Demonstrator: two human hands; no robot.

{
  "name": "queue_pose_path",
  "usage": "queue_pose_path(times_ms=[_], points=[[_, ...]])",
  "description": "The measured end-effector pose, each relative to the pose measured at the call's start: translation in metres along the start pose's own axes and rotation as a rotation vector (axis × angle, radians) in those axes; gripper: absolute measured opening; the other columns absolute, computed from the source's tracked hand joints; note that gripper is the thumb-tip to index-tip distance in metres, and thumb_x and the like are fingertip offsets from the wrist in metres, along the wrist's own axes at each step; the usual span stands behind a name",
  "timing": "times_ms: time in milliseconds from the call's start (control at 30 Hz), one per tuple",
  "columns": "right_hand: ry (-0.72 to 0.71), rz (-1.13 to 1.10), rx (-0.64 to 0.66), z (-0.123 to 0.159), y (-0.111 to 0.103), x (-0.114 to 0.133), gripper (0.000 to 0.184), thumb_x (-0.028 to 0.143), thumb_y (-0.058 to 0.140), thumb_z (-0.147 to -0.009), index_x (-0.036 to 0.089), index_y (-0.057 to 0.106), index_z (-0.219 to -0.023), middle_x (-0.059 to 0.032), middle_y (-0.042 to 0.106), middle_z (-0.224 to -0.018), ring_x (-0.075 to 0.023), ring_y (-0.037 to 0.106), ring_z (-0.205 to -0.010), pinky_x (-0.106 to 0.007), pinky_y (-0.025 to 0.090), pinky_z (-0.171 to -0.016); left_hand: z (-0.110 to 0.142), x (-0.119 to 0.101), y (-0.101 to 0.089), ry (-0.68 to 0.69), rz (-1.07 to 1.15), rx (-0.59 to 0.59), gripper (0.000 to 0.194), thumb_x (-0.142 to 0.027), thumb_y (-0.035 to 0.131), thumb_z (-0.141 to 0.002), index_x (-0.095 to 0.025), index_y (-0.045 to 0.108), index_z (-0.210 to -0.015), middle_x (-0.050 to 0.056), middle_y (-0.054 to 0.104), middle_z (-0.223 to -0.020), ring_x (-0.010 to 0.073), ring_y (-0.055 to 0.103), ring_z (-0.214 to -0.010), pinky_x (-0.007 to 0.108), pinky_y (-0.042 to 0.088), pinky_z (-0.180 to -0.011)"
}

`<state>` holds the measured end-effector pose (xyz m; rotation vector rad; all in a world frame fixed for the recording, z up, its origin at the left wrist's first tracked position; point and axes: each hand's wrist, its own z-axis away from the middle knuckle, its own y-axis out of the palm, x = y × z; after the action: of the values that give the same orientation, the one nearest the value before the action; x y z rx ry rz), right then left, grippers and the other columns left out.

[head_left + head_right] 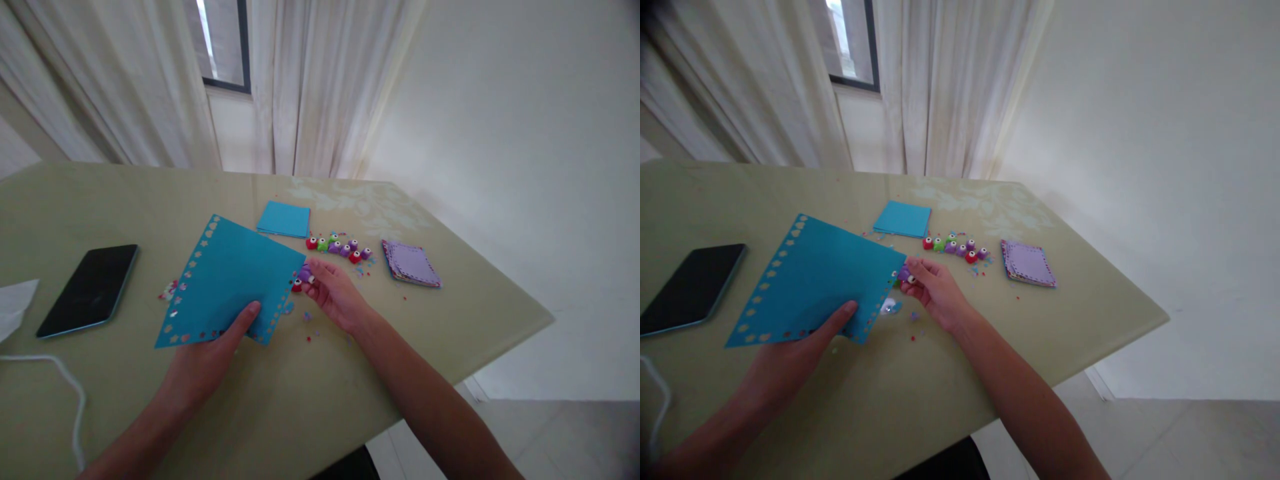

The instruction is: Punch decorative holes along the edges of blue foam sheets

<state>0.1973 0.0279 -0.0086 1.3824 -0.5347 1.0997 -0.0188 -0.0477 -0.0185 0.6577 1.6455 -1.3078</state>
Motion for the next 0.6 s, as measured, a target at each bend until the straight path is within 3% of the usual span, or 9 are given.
queue_pose_path(times_ms=[167,367,467,600], points=[[0.028,-0.048,0.028,0.001,0.001,0.003,0.043,0.035,0.102,-0.062,0.019,0.077,-0.094,0.0002,0.076,-0.093,-0.01,0.07,-0.075,-0.019,0.06,-0.072,0.0,0.004,0.001,0.042,-0.032,-0.023,0.055,-0.056,0.068,-0.088,-0.032,0.067,-0.137,0.005,0.07,-0.144,0.0349,0.054,-0.145,0.055,0.032,-0.129],[-0.034,-0.009,0.019,0.0,0.0,-0.001,0.046,0.048,0.098,-0.067,0.022,0.075,-0.096,0.0024,0.073,-0.083,-0.009,0.063,-0.065,-0.022,0.054,-0.065,-0.001,0.009,0.006,0.14,-0.078,-0.027,0.033,-0.049,0.068,-0.086,-0.033,0.076,-0.114,0.003,0.074,-0.135,0.0348,0.047,-0.151,0.054,0.025,-0.132],[-0.069,0.002,0.005,0.0,0.001,-0.002,0.044,0.047,0.099,-0.064,0.021,0.074,-0.09,0.0018,0.073,-0.084,-0.01,0.061,-0.067,-0.024,0.052,-0.067,0.0,0.011,0.006,0.159,-0.118,-0.014,0.026,-0.047,0.065,-0.087,-0.035,0.076,-0.107,0.002,0.075,-0.133,0.0338,0.046,-0.152,0.054,0.025,-0.132],[-0.041,-0.003,0.0,0.001,0.002,-0.002,0.045,0.043,0.101,-0.063,0.02,0.076,-0.093,0.0003,0.075,-0.086,-0.0111,0.062,-0.07,-0.025,0.052,-0.069,0.001,0.012,0.005,0.149,-0.133,0.03,0.019,-0.047,0.064,-0.088,-0.032,0.074,-0.093,0.003,0.075,-0.131,0.032,0.037,-0.157,0.053,0.016,-0.134]])
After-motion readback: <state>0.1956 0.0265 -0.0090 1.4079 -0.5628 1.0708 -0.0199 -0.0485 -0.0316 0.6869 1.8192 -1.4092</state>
